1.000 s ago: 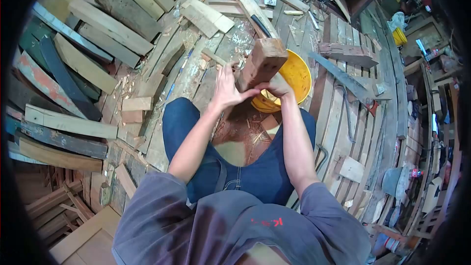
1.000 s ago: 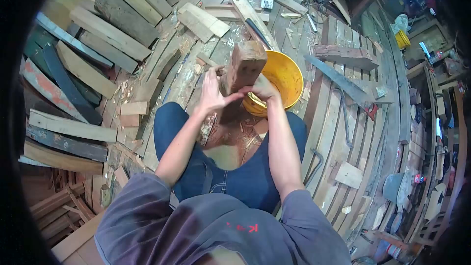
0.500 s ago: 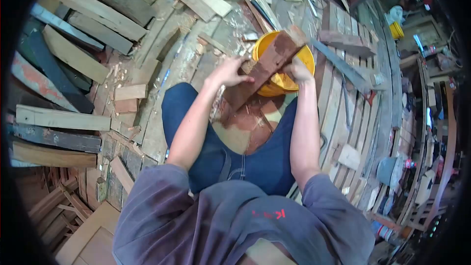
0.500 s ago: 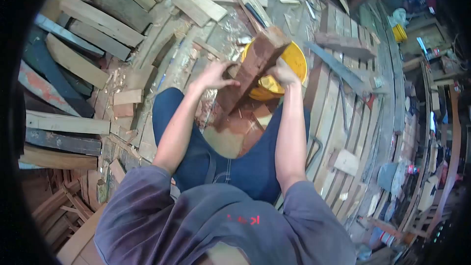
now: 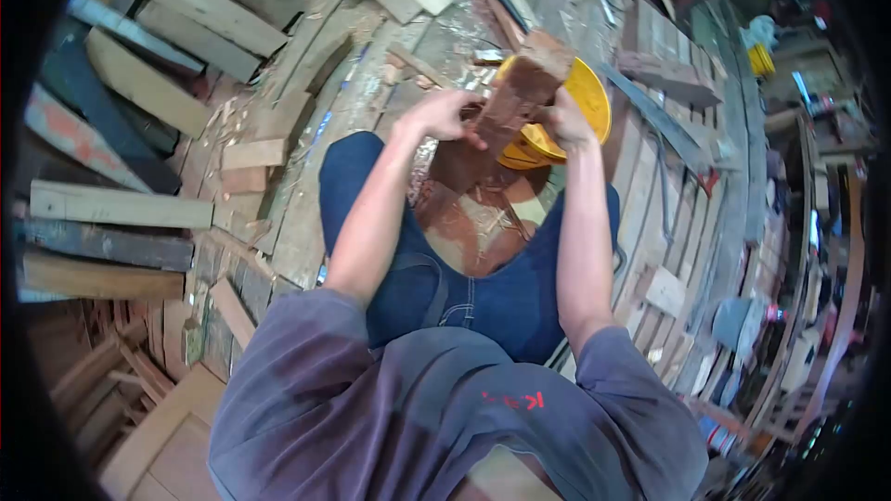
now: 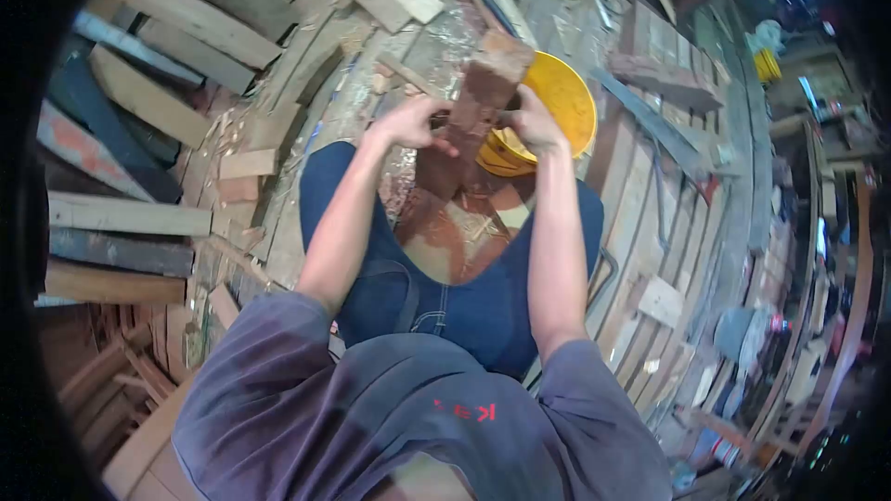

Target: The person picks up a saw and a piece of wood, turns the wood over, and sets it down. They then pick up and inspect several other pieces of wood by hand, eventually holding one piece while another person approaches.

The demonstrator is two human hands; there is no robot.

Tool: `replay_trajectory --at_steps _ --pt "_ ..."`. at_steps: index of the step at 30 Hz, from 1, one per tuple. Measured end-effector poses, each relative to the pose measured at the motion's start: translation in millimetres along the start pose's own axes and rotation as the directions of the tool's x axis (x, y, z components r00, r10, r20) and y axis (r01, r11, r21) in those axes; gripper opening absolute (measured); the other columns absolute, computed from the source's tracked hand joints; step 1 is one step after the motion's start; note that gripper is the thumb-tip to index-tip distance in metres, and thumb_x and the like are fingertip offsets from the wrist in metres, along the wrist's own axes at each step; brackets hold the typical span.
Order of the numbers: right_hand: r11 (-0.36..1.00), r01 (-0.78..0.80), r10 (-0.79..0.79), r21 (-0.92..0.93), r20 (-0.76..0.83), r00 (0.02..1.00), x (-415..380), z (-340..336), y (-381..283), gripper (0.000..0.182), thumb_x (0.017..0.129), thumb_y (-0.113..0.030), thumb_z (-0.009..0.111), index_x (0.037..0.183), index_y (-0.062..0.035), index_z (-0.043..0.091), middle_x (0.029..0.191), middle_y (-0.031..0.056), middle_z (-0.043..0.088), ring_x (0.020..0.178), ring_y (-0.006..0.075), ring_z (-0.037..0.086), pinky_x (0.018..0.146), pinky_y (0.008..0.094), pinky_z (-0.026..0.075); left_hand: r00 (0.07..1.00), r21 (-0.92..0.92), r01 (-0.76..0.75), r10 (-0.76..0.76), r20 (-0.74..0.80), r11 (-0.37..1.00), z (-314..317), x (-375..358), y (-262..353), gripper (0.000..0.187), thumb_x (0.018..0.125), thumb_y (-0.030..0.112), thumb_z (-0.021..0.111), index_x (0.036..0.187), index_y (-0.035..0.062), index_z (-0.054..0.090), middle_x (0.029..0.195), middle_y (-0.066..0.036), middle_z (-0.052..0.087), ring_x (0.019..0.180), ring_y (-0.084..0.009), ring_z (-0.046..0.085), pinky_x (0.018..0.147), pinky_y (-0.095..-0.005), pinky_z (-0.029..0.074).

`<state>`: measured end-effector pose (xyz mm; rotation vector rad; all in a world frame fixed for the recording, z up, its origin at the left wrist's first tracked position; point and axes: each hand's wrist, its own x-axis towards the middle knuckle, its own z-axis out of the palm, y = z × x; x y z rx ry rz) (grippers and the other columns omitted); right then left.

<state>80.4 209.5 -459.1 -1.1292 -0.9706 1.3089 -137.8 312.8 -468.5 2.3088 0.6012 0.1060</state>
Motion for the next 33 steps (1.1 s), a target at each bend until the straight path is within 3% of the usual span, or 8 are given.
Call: replay_trajectory --at_steps 1,3,6,9,11,14,21,33 --pt "0.999 -0.040 0.037 -0.026 -0.104 0.994 -5 14 -18 0.058 0.070 0.012 0.055 0.128 0.0046 0.047 0.120 0.0105 0.057 0.109 0.0199 0.056 0.089 0.0302 0.046 0.999 -0.030 0.027 -0.026 0.035 0.999 -3 3 0 0.081 0.055 0.049 0.086 0.120 0.0060 0.060 0.108 -0.018 0.066 0.106 -0.0334 0.060 0.090 -0.0411 0.047" --pt "1.000 -0.006 0.006 -0.015 -0.021 1.000 3 0 -15 0.066 0.076 0.011 0.054 0.139 0.0011 0.035 0.137 0.0126 0.047 0.111 0.0209 0.057 0.094 0.0321 0.047 0.996 0.081 0.025 -0.018 -0.087 0.996 -6 -2 7 0.082 0.058 0.056 0.081 0.119 0.0050 0.061 0.106 -0.018 0.066 0.100 -0.0336 0.063 0.086 -0.0407 0.049" --pt "0.974 0.117 -0.099 0.194 -0.103 0.990 8 -6 -1 0.080 0.078 0.000 0.063 0.145 0.0050 0.021 0.141 0.0163 0.042 0.123 0.0207 0.047 0.098 0.0316 0.041 0.981 0.111 0.088 -0.067 -0.182 0.990 -1 0 2 0.086 0.059 0.063 0.077 0.120 0.0032 0.061 0.105 -0.018 0.066 0.099 -0.0330 0.063 0.085 -0.0403 0.050" --pt "0.981 0.149 -0.162 -0.127 -0.097 0.982 28 2 16 0.097 0.078 -0.013 0.073 0.148 0.0042 0.008 0.147 0.0181 0.034 0.130 0.0222 0.040 0.104 0.0334 0.036 0.967 0.061 0.127 -0.110 -0.230 0.990 3 5 -2 0.083 0.059 0.063 0.077 0.117 0.0051 0.062 0.098 -0.018 0.067 0.094 -0.0316 0.065 0.082 -0.0402 0.051" --pt "0.936 0.124 -0.193 -0.330 -0.188 0.963 32 26 8 0.096 0.076 -0.024 0.080 0.146 0.0036 0.020 0.143 0.0166 0.040 0.130 0.0218 0.040 0.107 0.0340 0.033 0.959 0.005 0.137 -0.132 -0.250 0.991 8 7 -10 0.081 0.059 0.062 0.077 0.115 0.0066 0.063 0.093 -0.017 0.068 0.089 -0.0313 0.066 0.080 -0.0403 0.052" --pt "0.976 0.140 -0.164 -0.165 -0.145 0.976 29 33 -1 0.077 0.076 -0.013 0.079 0.140 -0.0013 0.036 0.132 0.0105 0.051 0.121 0.0183 0.049 0.103 0.0323 0.037 0.931 -0.004 0.064 -0.061 -0.361 0.998 11 6 -15 0.076 0.054 0.061 0.080 0.104 0.0056 0.066 0.079 -0.015 0.068 0.075 -0.0335 0.066 0.071 -0.0407 0.052" --pt "0.952 0.166 -0.186 -0.256 -0.055 0.981 25 4 1 0.085 0.066 -0.011 0.085 0.137 0.0031 0.039 0.133 0.0102 0.050 0.122 0.0186 0.047 0.105 0.0322 0.035 0.975 0.045 0.045 -0.034 -0.221 0.998 -1 3 1 0.072 0.056 0.053 0.083 0.106 0.0048 0.065 0.087 -0.018 0.068 0.083 -0.0344 0.066 0.075 -0.0415 0.052" --pt "0.822 0.205 -0.286 -0.531 -0.075 0.955 15 9 -25 0.094 0.061 -0.033 0.088 0.136 0.0017 0.042 0.130 0.0158 0.054 0.122 0.0238 0.049 0.103 0.0356 0.037 0.962 -0.005 -0.009 0.007 -0.273 1.000 4 8 9 0.071 0.057 0.049 0.084 0.104 -0.0010 0.065 0.093 -0.020 0.067 0.088 -0.0340 0.064 0.079 -0.0402 0.051"
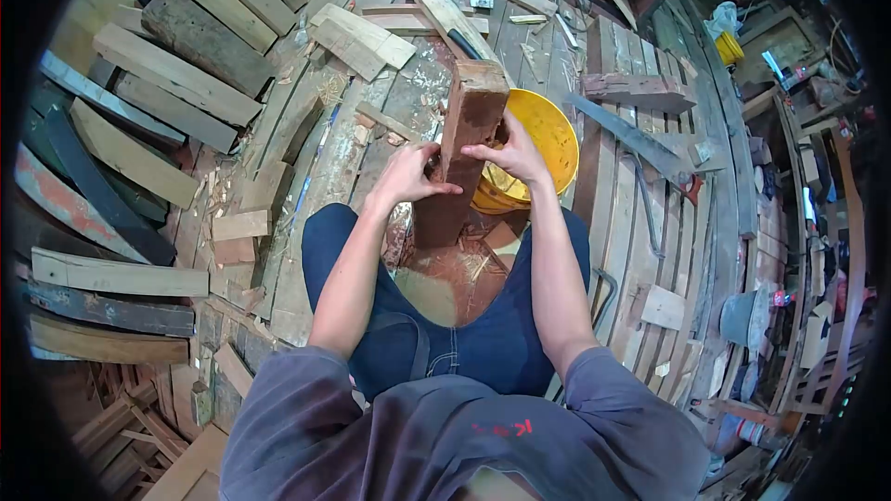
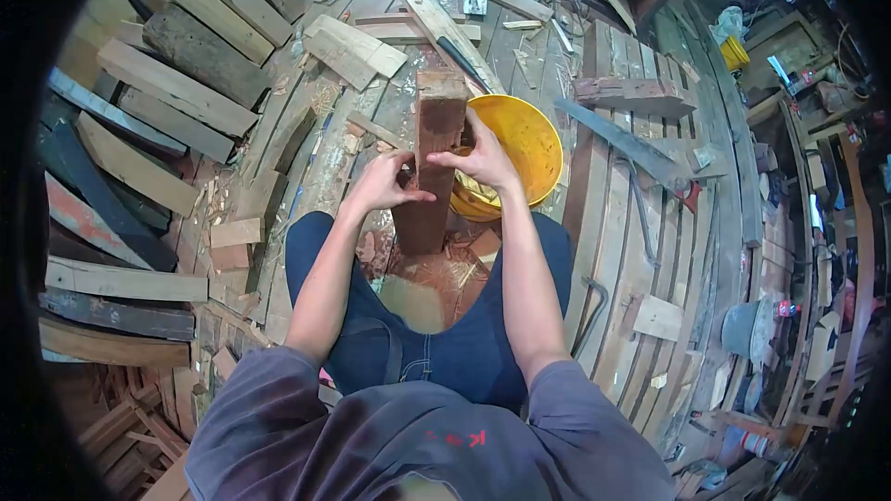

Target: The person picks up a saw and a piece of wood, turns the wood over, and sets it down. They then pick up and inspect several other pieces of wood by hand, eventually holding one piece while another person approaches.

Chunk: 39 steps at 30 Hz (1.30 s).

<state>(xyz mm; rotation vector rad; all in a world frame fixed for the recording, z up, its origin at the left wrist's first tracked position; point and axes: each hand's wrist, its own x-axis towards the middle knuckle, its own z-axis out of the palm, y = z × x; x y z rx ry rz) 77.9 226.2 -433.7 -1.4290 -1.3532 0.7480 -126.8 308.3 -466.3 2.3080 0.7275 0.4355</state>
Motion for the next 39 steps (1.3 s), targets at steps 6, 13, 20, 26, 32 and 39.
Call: replay_trajectory --at_steps 6,13,20,26,32,39 --pt "0.997 0.002 -0.002 0.080 -0.009 1.000 5 0 11 0.102 0.057 -0.033 0.090 0.136 0.0069 0.039 0.131 0.0189 0.053 0.125 0.0246 0.048 0.105 0.0349 0.036 0.996 -0.030 -0.017 0.019 0.084 0.999 5 1 -31 0.099 0.054 0.055 0.084 0.129 -0.0005 0.049 0.124 -0.025 0.055 0.118 -0.0368 0.052 0.102 -0.0431 0.039" --pt "0.981 0.003 0.011 0.192 -0.072 0.997 6 9 21 0.096 0.054 -0.028 0.092 0.129 0.0074 0.045 0.123 0.0173 0.057 0.115 0.0236 0.054 0.099 0.0347 0.042 0.803 0.130 0.335 -0.354 0.479 0.933 -9 -8 -49 0.128 0.051 0.056 0.085 0.144 -0.0043 0.022 0.142 -0.029 0.037 0.134 -0.0349 0.037 0.112 -0.0374 0.030" --pt "0.998 0.055 -0.053 0.025 -0.075 0.996 0 1 5 0.097 0.052 -0.027 0.093 0.130 0.0029 0.045 0.120 0.0122 0.057 0.112 0.0189 0.054 0.098 0.0322 0.042 0.905 -0.033 0.202 -0.173 0.388 0.979 -2 -3 -51 0.111 0.051 0.047 0.089 0.137 -0.0026 0.037 0.132 -0.025 0.049 0.126 -0.0339 0.047 0.106 -0.0381 0.037" --pt "0.990 0.130 -0.129 0.053 -0.022 0.991 5 7 17 0.084 0.054 -0.031 0.092 0.121 -0.0012 0.050 0.111 0.0111 0.060 0.103 0.0182 0.056 0.092 0.0332 0.044 0.984 -0.251 -0.046 0.087 0.156 0.967 1 2 -39 0.079 0.062 0.025 0.087 0.129 0.0027 0.051 0.127 -0.016 0.056 0.118 -0.0284 0.053 0.101 -0.0397 0.039" --pt "0.989 0.110 -0.104 0.103 -0.067 0.992 5 9 23 0.078 0.056 -0.031 0.091 0.116 -0.0014 0.050 0.104 0.0130 0.064 0.098 0.0196 0.060 0.085 0.0338 0.047 0.971 -0.190 0.093 -0.047 0.234 0.977 -1 4 -31 0.066 0.061 0.025 0.087 0.115 -0.0007 0.060 0.108 -0.015 0.066 0.103 -0.0268 0.062 0.093 -0.0372 0.046" --pt "0.987 0.155 -0.150 0.040 -0.098 0.984 6 8 27 0.081 0.055 -0.037 0.090 0.117 -0.0013 0.050 0.104 0.0174 0.063 0.097 0.0257 0.062 0.083 0.0357 0.049 0.974 -0.148 0.053 -0.018 0.225 0.987 3 5 -35 0.062 0.061 0.018 0.085 0.113 -0.0041 0.058 0.103 -0.016 0.067 0.098 -0.0274 0.063 0.090 -0.0376 0.047"
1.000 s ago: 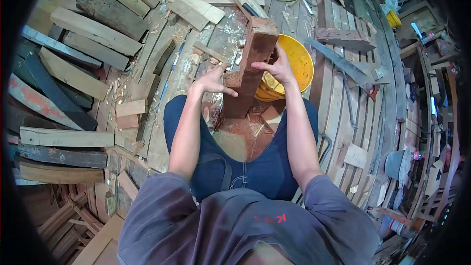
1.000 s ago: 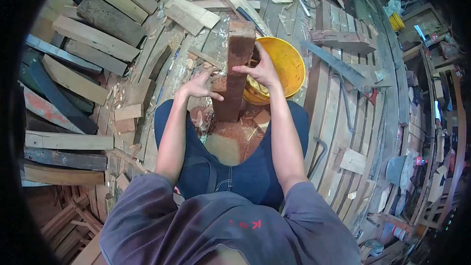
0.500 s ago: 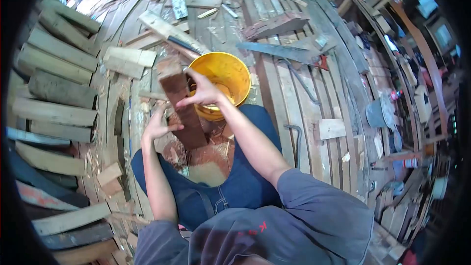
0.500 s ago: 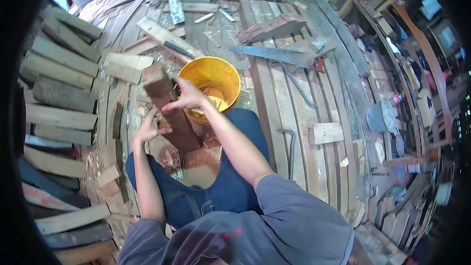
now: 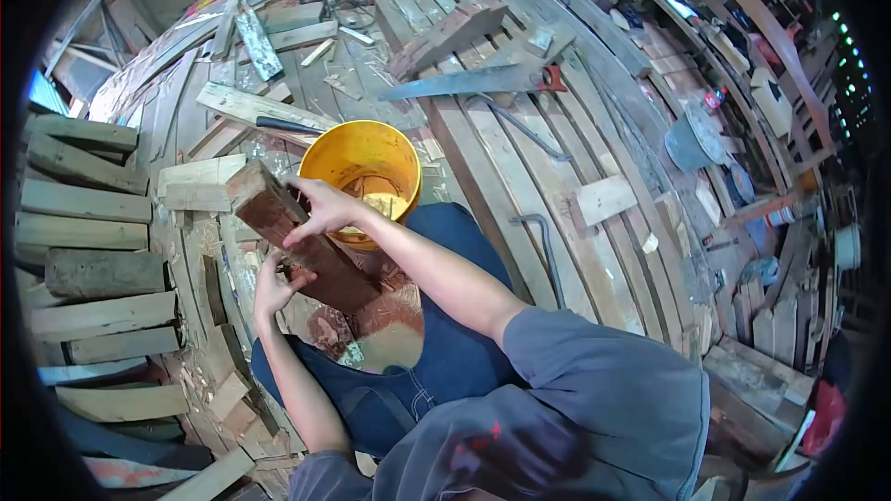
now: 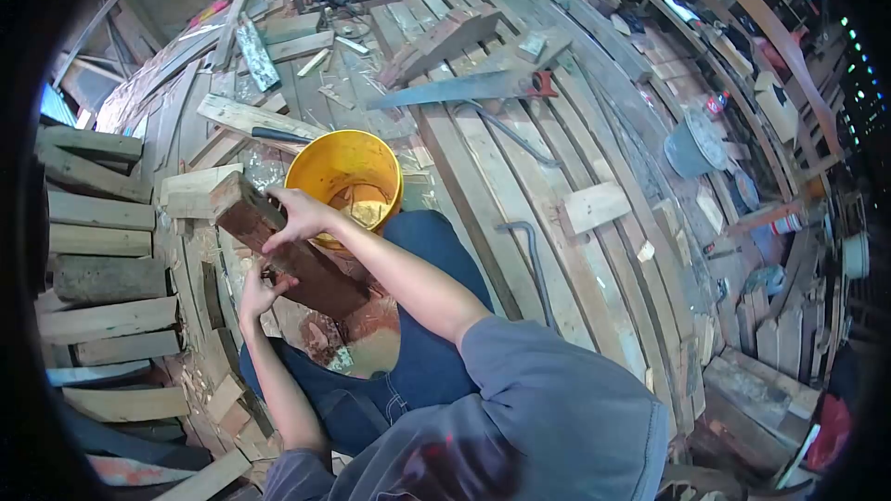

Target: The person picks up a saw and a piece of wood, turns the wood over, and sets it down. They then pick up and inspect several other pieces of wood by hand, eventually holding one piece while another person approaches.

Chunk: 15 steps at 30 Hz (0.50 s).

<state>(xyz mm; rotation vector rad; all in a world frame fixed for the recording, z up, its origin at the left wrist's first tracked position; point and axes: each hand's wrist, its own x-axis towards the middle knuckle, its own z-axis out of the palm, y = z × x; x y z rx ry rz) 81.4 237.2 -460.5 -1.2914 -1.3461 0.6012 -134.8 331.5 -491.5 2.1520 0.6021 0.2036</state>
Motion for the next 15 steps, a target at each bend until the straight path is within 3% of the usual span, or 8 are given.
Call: replay_trajectory --at_steps 2,5,6,9,10,13,14,15 --pt "1.000 -0.016 0.016 -0.003 0.006 1.000 0 1 -3 0.082 0.055 -0.038 0.089 0.117 -0.0012 0.050 0.103 0.0174 0.063 0.095 0.0256 0.062 0.083 0.0359 0.049 0.999 -0.028 -0.026 0.027 0.021 0.999 2 3 -11 0.064 0.061 0.016 0.085 0.114 -0.0049 0.057 0.104 -0.017 0.066 0.097 -0.0279 0.063 0.089 -0.0379 0.047" --pt "1.000 -0.028 0.028 -0.007 -0.014 1.000 -1 0 -2 0.085 0.053 -0.041 0.090 0.115 0.0008 0.050 0.101 0.0173 0.063 0.093 0.0262 0.062 0.081 0.0361 0.049 0.994 -0.095 0.081 -0.073 0.083 0.992 1 3 -17 0.065 0.062 0.011 0.083 0.117 -0.0057 0.054 0.107 -0.018 0.065 0.098 -0.0284 0.062 0.089 -0.0378 0.046" --pt "0.999 -0.034 0.034 -0.009 -0.007 0.999 0 1 2 0.084 0.053 -0.041 0.090 0.114 0.0013 0.051 0.101 0.0175 0.063 0.092 0.0264 0.062 0.080 0.0362 0.050 0.999 -0.022 0.044 -0.044 0.000 0.999 5 0 -27 0.061 0.064 0.005 0.079 0.118 -0.0063 0.054 0.106 -0.018 0.065 0.097 -0.0267 0.062 0.088 -0.0368 0.047" --pt "1.000 -0.008 0.008 -0.006 -0.028 1.000 0 3 4 0.083 0.052 -0.042 0.090 0.112 0.0018 0.052 0.099 0.0178 0.064 0.091 0.0268 0.063 0.080 0.0367 0.050 0.999 0.030 -0.004 0.005 -0.031 1.000 6 0 -29 0.059 0.064 0.000 0.075 0.118 -0.0062 0.054 0.103 -0.016 0.066 0.094 -0.0240 0.063 0.087 -0.0353 0.047" --pt "1.000 0.008 -0.008 -0.004 -0.041 0.999 0 3 4 0.083 0.052 -0.042 0.090 0.111 0.0018 0.052 0.099 0.0178 0.064 0.091 0.0269 0.063 0.080 0.0369 0.050 0.999 -0.093 0.002 0.001 0.034 0.996 6 3 -26 0.059 0.063 0.000 0.075 0.118 -0.0058 0.053 0.100 -0.015 0.066 0.092 -0.0218 0.062 0.085 -0.0341 0.047" --pt "1.000 -0.018 0.018 -0.019 -0.028 0.999 -1 2 5 0.083 0.050 -0.044 0.090 0.109 0.0017 0.053 0.098 0.0180 0.064 0.090 0.0274 0.063 0.080 0.0373 0.050 0.988 -0.112 0.140 -0.132 0.074 0.984 4 1 -14 0.058 0.065 0.004 0.078 0.116 -0.0054 0.052 0.100 -0.013 0.065 0.091 -0.0209 0.061 0.084 -0.0338 0.047" --pt "1.000 -0.023 0.023 -0.005 -0.029 0.999 0 4 6 0.083 0.049 -0.045 0.089 0.108 0.0016 0.053 0.098 0.0182 0.064 0.091 0.0289 0.063 0.081 0.0378 0.050 1.000 -0.085 0.025 -0.025 0.005 0.996 9 1 -16 0.058 0.067 0.011 0.083 0.114 -0.0045 0.052 0.097 -0.012 0.064 0.089 -0.0203 0.059 0.082 -0.0336 0.046" --pt "1.000 -0.026 0.026 0.000 -0.027 0.999 -1 4 7 0.083 0.049 -0.045 0.089 0.108 0.0016 0.053 0.099 0.0183 0.064 0.091 0.0295 0.063 0.081 0.0379 0.050 1.000 -0.085 0.002 -0.004 -0.029 0.996 11 2 -14 0.058 0.067 0.013 0.084 0.113 -0.0042 0.053 0.097 -0.011 0.063 0.089 -0.0202 0.059 0.082 -0.0335 0.046"
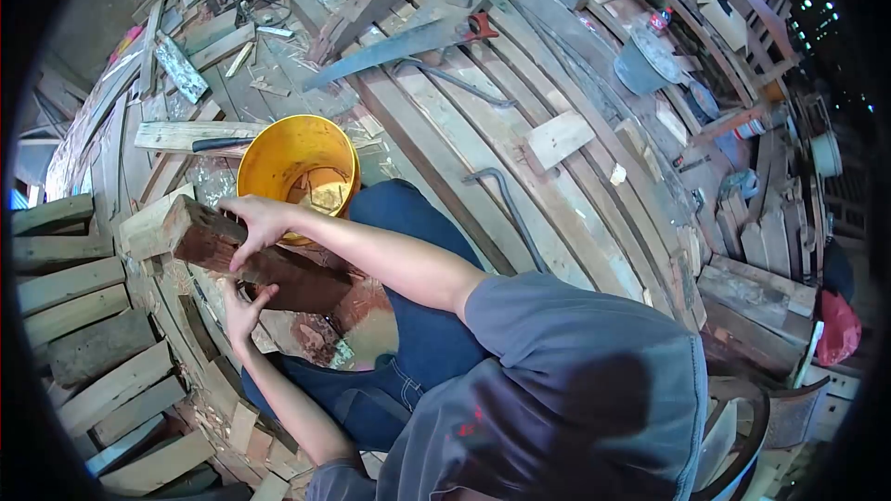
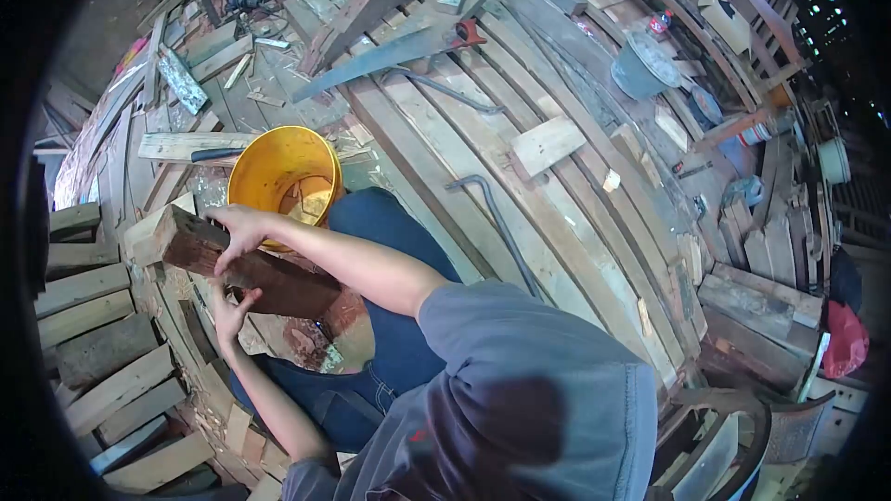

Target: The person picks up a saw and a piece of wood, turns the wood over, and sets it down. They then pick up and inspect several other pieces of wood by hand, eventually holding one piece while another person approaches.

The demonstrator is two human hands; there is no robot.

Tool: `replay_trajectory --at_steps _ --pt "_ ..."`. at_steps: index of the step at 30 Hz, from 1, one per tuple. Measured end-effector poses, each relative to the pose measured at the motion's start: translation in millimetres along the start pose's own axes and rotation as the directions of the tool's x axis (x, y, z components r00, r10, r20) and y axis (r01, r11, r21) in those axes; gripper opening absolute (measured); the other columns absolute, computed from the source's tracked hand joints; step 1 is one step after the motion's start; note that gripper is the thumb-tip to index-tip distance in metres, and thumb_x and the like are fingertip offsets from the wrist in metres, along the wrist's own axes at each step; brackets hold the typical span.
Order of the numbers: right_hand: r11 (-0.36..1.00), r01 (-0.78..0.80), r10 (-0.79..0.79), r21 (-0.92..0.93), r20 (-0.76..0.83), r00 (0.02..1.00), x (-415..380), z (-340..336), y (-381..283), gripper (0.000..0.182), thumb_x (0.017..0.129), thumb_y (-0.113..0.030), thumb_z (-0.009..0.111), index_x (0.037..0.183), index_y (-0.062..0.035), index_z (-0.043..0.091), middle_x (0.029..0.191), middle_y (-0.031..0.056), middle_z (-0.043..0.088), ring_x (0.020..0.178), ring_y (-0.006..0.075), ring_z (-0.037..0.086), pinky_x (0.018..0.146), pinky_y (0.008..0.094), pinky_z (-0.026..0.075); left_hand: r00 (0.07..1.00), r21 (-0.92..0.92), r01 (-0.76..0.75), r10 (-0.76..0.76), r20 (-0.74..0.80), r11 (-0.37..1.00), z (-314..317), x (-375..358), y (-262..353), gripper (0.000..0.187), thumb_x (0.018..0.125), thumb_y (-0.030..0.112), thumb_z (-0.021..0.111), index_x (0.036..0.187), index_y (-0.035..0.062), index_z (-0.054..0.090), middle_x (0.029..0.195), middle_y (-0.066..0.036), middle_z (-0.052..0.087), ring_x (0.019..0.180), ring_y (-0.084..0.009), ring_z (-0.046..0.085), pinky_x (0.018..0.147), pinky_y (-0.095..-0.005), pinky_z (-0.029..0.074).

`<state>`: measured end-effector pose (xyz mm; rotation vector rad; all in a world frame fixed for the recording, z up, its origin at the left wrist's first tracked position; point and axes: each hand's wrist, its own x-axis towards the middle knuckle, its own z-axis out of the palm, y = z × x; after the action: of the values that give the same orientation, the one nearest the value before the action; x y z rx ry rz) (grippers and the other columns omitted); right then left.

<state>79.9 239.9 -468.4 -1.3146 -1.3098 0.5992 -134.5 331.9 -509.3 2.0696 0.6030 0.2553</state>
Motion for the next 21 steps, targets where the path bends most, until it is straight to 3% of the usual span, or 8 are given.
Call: replay_trajectory --at_steps 2,5,11,13,14,16,18,21 --pt "1.000 -0.001 0.001 0.009 0.006 1.000 0 -1 -2 0.083 0.049 -0.045 0.089 0.108 0.0016 0.053 0.099 0.0186 0.064 0.092 0.0306 0.063 0.082 0.0382 0.049 0.997 0.002 -0.049 0.049 -0.067 0.999 2 1 5 0.059 0.067 0.018 0.086 0.110 -0.0037 0.053 0.097 -0.010 0.062 0.089 -0.0201 0.057 0.083 -0.0332 0.045" --pt "1.000 -0.018 0.019 -0.021 0.021 1.000 -1 -3 -3 0.083 0.049 -0.046 0.089 0.108 0.0013 0.054 0.099 0.0186 0.064 0.093 0.0317 0.063 0.082 0.0385 0.049 0.999 -0.086 -0.011 0.007 -0.054 0.996 4 2 16 0.059 0.067 0.021 0.087 0.109 -0.0034 0.053 0.098 -0.011 0.061 0.089 -0.0208 0.056 0.084 -0.0332 0.044" --pt "0.998 0.018 -0.017 -0.060 0.026 1.000 -1 -3 -2 0.083 0.050 -0.047 0.088 0.109 0.0002 0.055 0.099 0.0184 0.064 0.094 0.0311 0.063 0.081 0.0384 0.049 0.999 -0.032 -0.008 0.006 -0.041 0.999 2 1 40 0.062 0.065 0.023 0.088 0.109 -0.0050 0.054 0.101 -0.014 0.062 0.093 -0.0221 0.059 0.083 -0.0342 0.047" --pt "0.998 0.051 -0.050 -0.033 0.004 0.999 -2 -3 -2 0.087 0.051 -0.048 0.088 0.115 0.0003 0.054 0.102 0.0198 0.064 0.095 0.0317 0.063 0.083 0.0385 0.050 0.999 0.068 -0.020 0.018 0.029 0.998 -1 4 47 0.060 0.065 0.023 0.087 0.109 -0.0069 0.059 0.097 -0.015 0.066 0.087 -0.0214 0.063 0.077 -0.0350 0.050" --pt "0.999 0.045 -0.045 -0.017 0.024 0.999 -2 -4 -8 0.089 0.052 -0.048 0.088 0.118 0.0003 0.053 0.105 0.0197 0.063 0.097 0.0319 0.062 0.085 0.0387 0.049 0.988 0.162 -0.137 0.147 -0.054 0.977 1 0 49 0.054 0.065 0.024 0.087 0.102 -0.0063 0.062 0.090 -0.015 0.068 0.080 -0.0208 0.064 0.073 -0.0347 0.051" --pt "0.994 0.096 -0.092 -0.048 0.073 0.993 0 -2 1 0.090 0.055 -0.046 0.087 0.123 0.0012 0.051 0.114 0.0211 0.059 0.107 0.0325 0.058 0.091 0.0391 0.046 1.000 0.183 0.030 -0.028 -0.011 0.983 -3 3 26 0.057 0.060 0.031 0.089 0.096 -0.0053 0.064 0.085 -0.014 0.068 0.076 -0.0210 0.065 0.070 -0.0345 0.051" --pt "0.998 -0.043 0.030 0.049 0.254 0.967 -4 -18 -19 0.095 0.058 -0.046 0.087 0.129 0.0001 0.043 0.120 0.0197 0.056 0.111 0.0279 0.055 0.093 0.0373 0.044 0.978 0.122 -0.158 0.172 -0.118 0.980 0 2 23 0.057 0.058 0.030 0.089 0.097 -0.0027 0.065 0.085 -0.012 0.068 0.076 -0.0211 0.065 0.069 -0.0359 0.051" --pt "0.994 -0.101 0.110 -0.042 0.351 0.930 -6 -46 6 0.073 0.069 -0.036 0.084 0.124 -0.0041 0.048 0.114 0.0088 0.057 0.105 0.0170 0.055 0.090 0.0308 0.046 0.998 0.098 -0.054 0.057 -0.025 0.994 -8 1 26 0.053 0.057 0.022 0.088 0.100 -0.0002 0.065 0.089 -0.012 0.069 0.082 -0.0229 0.067 0.075 -0.0354 0.052"
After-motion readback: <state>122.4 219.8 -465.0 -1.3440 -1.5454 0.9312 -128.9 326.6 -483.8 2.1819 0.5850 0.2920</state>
